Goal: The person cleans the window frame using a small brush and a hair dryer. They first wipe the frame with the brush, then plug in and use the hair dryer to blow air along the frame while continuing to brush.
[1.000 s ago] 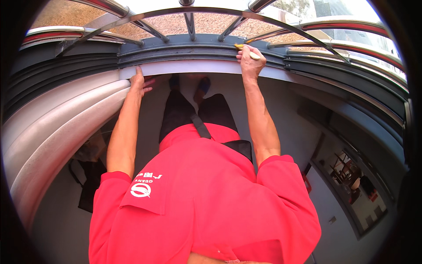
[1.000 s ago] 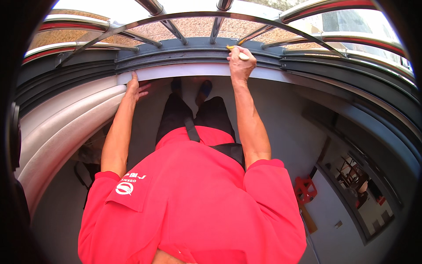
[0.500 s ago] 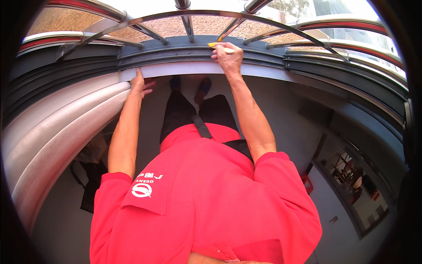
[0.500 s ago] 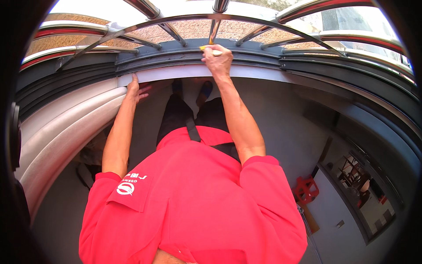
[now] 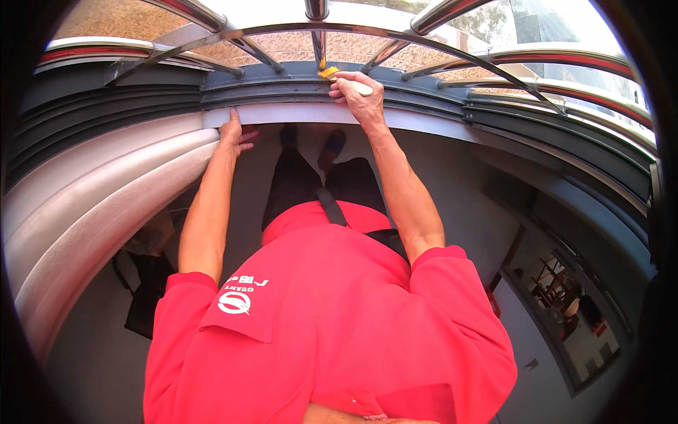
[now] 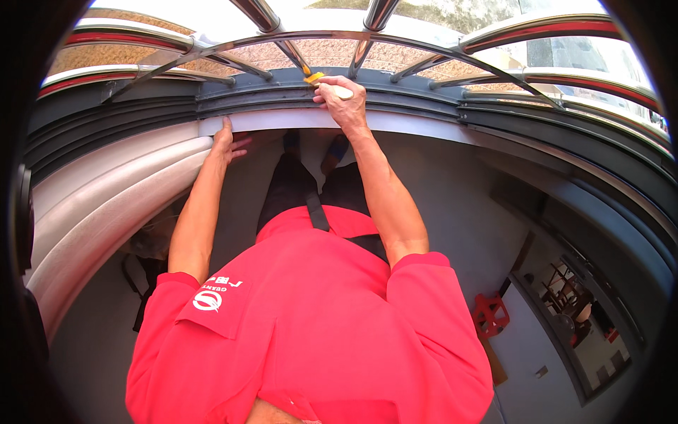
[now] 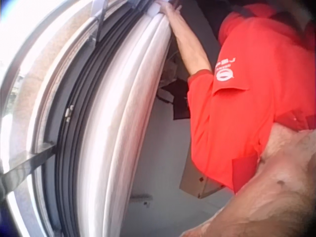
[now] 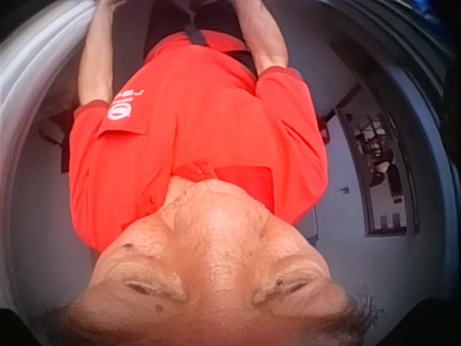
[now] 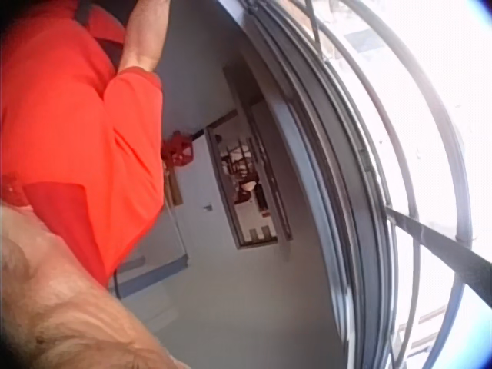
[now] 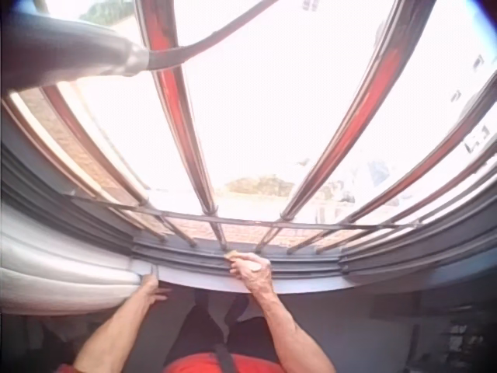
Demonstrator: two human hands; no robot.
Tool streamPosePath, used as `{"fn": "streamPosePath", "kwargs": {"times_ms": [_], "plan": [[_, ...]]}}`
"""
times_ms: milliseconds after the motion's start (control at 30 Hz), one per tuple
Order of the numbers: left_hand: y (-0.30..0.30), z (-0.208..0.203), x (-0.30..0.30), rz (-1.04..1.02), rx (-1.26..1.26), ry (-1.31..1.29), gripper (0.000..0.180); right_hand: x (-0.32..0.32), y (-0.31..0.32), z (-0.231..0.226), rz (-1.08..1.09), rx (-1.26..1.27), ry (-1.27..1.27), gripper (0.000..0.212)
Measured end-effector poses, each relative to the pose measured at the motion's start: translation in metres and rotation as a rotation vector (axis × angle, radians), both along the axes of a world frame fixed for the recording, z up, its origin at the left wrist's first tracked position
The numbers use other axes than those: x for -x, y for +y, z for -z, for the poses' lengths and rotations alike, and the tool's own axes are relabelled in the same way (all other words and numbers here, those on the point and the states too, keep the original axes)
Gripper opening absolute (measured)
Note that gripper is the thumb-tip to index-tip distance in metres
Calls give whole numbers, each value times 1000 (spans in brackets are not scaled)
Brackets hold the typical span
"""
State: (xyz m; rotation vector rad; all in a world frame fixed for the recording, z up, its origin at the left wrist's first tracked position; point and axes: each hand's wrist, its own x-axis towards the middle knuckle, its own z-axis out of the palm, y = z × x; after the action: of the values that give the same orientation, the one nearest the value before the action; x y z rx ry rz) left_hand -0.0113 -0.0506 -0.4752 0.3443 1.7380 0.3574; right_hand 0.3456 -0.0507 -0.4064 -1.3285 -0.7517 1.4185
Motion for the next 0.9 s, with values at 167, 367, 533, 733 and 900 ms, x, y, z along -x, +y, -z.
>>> {"fn": "streamPosePath", "kwargs": {"times_ms": [167,367,533,733,900], "plan": [[1,13,-7,-129,12,85,82,-35,-30,-6,144,29,-269,17],[2,14,7,36,-34,-57,89,20,-4,8,32,-11,-45,20],[-2,13,-1,-61,-29,18,89,-15,-33,0,79,-17,-304,16],[-2,21,8,-6,-30,-13,92,52,-11,7,-114,-2,-270,18],[5,41,17,-39,-42,-18,98,51,5,-8,103,-35,126,19]]}}
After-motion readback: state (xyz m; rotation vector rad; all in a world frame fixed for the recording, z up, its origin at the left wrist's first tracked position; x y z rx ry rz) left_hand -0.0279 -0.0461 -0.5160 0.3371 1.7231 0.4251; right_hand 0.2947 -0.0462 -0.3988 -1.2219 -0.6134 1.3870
